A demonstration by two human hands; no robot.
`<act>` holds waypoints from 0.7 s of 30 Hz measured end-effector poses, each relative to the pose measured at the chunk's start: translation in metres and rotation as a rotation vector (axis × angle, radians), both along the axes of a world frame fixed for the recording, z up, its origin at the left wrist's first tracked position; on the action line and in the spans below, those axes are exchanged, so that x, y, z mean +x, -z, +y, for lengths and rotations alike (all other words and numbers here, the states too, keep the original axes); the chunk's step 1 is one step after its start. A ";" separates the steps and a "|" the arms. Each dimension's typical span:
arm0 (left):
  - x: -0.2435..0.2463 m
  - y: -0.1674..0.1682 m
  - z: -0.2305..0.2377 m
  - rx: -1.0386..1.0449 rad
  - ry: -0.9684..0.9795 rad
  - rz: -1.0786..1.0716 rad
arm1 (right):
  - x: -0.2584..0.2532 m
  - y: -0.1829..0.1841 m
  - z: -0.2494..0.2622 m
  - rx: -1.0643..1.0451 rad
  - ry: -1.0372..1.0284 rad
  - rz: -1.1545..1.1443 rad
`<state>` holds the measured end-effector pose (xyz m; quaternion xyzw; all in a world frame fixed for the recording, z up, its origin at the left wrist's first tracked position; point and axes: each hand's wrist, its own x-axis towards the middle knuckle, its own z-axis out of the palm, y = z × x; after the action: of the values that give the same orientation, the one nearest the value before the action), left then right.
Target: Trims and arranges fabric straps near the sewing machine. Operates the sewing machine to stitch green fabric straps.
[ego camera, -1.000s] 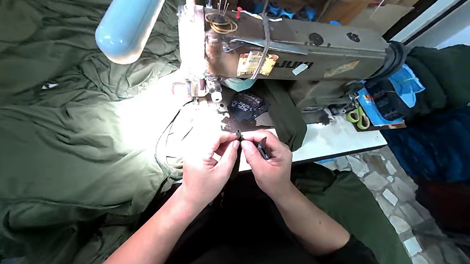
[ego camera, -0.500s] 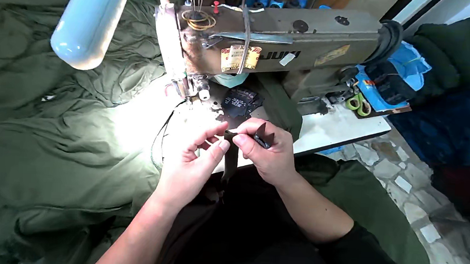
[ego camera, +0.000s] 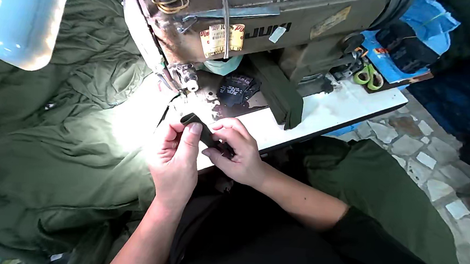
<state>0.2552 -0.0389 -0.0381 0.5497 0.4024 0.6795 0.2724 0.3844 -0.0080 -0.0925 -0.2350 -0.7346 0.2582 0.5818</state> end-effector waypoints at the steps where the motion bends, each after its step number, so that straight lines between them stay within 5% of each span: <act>1: -0.001 0.000 0.000 -0.001 -0.007 -0.010 | -0.002 -0.002 0.001 -0.005 -0.011 0.004; 21: -0.021 0.022 -0.002 -0.384 0.052 -0.432 | -0.002 -0.005 -0.016 -0.610 -0.144 0.067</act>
<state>0.2339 -0.0408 -0.0605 0.3408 0.4423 0.6848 0.4682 0.3820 -0.0241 -0.0870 -0.3373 -0.6185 0.5147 0.4887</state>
